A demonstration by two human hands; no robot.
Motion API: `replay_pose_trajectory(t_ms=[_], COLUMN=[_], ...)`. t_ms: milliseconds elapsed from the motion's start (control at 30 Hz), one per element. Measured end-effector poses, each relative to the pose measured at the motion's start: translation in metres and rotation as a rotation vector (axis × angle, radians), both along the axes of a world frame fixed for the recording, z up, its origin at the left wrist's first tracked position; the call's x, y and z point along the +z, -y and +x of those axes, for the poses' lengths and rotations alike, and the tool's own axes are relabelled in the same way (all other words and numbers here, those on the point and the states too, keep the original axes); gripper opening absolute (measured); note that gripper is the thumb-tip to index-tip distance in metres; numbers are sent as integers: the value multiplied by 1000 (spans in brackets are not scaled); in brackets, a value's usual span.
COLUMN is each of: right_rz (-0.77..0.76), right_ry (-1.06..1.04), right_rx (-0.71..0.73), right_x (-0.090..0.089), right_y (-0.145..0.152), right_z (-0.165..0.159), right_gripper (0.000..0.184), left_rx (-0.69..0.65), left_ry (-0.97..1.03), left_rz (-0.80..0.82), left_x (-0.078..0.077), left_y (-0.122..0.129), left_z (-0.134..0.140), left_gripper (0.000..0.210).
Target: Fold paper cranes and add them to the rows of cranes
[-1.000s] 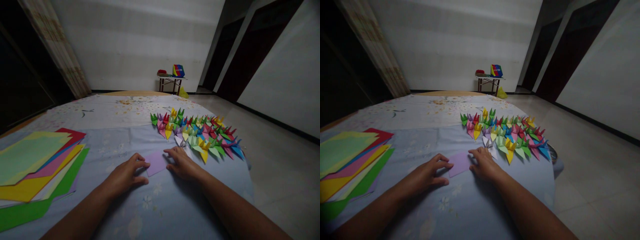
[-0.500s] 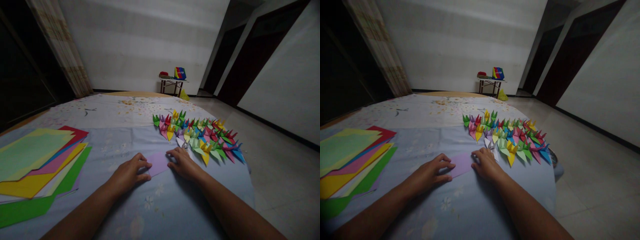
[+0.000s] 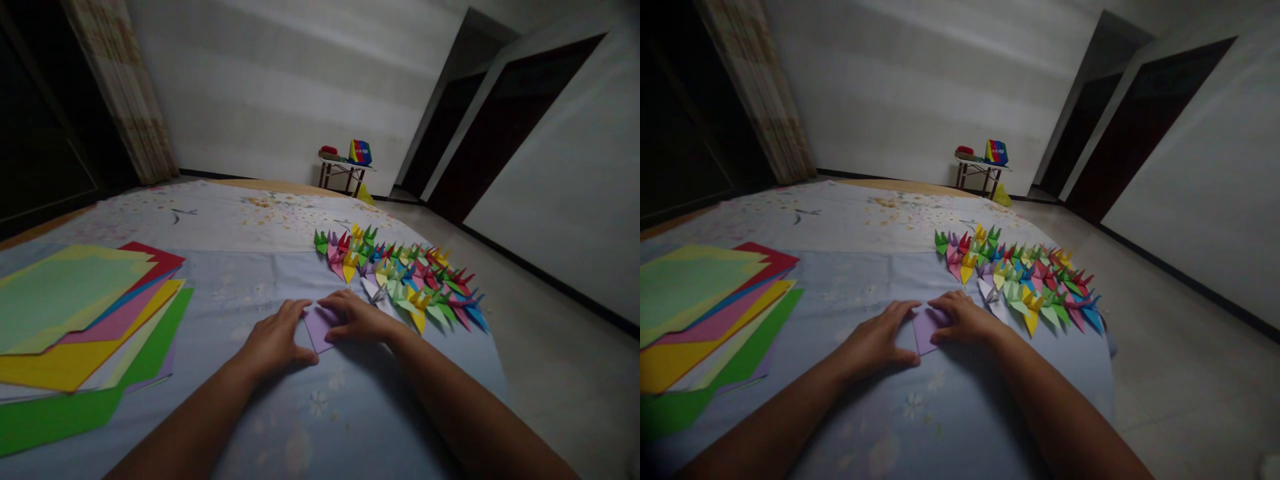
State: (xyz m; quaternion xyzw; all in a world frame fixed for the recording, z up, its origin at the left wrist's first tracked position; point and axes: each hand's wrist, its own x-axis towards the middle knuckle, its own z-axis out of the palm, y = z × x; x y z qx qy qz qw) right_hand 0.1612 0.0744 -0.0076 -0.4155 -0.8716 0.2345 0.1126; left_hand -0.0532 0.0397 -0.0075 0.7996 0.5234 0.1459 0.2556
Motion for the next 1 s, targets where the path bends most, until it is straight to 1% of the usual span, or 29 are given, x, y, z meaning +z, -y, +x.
replay_pose_trajectory(t_ms=[100,200,300,400,467,567,733,867,933,1000], right_rz=[-27,-9,38,78,97,114,144,180,208,235], right_ry=[-78,-129,-150,-138,-109,-71,-83,-108,-118,-126], right_rx=[-5,-21,-30,-5,12,29,60,90,90,73], right_x=[-3,-5,-5,-2,-1,0,-4,-6,-4,-1], right_y=[0,4,9,11,11,12,11,8,7,6], right_z=[3,4,3,0,0,1,4,4,5,6], right_gripper=[66,62,55,52,53,57,67,71,65,49], left_rx=[44,73,59,32,27,34,58,9,-44,-70], left_ry=[-14,-30,-45,-36,-17,12,96,188,209,215], left_rz=[-12,-10,32,76,90,103,129,123,157,243], left_x=[0,-3,-5,-7,-7,-8,-9,-6,-3,0], left_y=[0,2,3,5,6,6,8,14,18,21], left_z=[2,4,6,6,6,5,4,9,13,16], left_gripper=[88,92,89,81,78,79,78,72,69,63])
